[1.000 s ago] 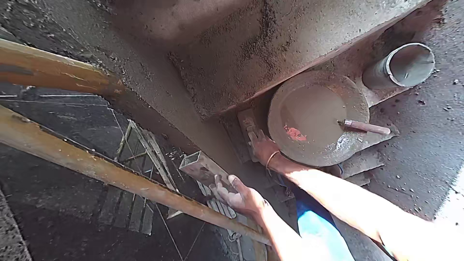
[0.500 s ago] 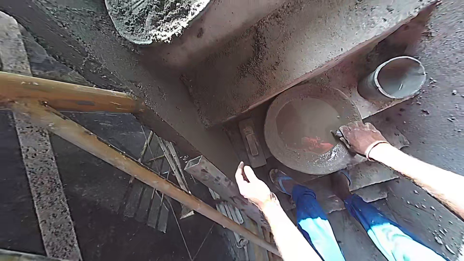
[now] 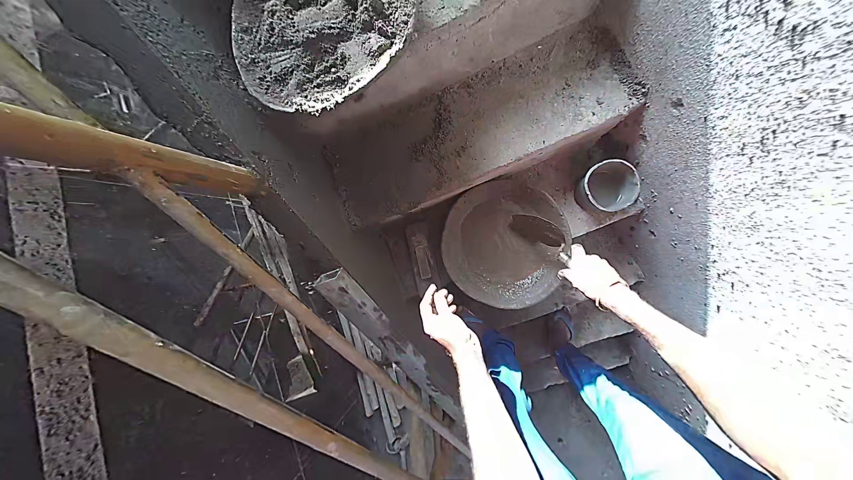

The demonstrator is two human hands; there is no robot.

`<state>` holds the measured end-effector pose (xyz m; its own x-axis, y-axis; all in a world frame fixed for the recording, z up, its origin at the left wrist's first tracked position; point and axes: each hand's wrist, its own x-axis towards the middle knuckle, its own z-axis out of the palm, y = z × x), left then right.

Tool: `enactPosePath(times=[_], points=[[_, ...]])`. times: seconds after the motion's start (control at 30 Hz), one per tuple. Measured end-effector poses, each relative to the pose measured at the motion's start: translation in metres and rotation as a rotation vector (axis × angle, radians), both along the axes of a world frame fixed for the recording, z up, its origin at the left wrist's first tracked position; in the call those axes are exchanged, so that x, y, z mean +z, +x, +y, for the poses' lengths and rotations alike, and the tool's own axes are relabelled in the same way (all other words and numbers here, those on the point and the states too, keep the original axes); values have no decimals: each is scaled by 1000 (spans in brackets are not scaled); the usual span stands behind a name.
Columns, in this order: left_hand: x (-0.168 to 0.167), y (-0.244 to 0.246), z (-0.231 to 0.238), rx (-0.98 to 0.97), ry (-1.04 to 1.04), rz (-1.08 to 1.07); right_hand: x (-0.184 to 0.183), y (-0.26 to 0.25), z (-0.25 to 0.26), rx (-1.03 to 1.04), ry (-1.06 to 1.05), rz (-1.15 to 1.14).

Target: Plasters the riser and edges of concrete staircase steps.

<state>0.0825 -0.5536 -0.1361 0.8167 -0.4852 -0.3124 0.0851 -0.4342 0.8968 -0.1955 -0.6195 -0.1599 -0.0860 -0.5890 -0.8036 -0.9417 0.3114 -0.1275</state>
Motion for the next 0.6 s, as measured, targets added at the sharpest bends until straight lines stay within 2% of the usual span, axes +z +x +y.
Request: enactPosePath(times=[0.13, 0.23, 0.3, 0.33, 0.4, 0.47, 0.53, 0.6], points=[[49, -12, 14, -44, -26, 36, 27, -9, 18, 108, -200, -95], [76, -14, 11, -83, -114, 40, 41, -2, 32, -12, -416, -158], [66, -17, 12, -125, -148, 36, 28, 1, 43, -78, -563, -265], [52, -21, 11, -134, -144, 53, 14, 1, 46, -101, -564, -297], [17, -28, 11, -97, -98, 130, -19, 1, 46, -105, -381, -233], [-11, -27, -2, 42, -34, 241, -37, 9, 34, -109, -157, -92], [-18, -17, -24, 113, -17, 299, -35, 18, 25, -167, -115, -90], [-16, -7, -41, 52, -29, 241, -25, 17, 19, -217, -113, -143]])
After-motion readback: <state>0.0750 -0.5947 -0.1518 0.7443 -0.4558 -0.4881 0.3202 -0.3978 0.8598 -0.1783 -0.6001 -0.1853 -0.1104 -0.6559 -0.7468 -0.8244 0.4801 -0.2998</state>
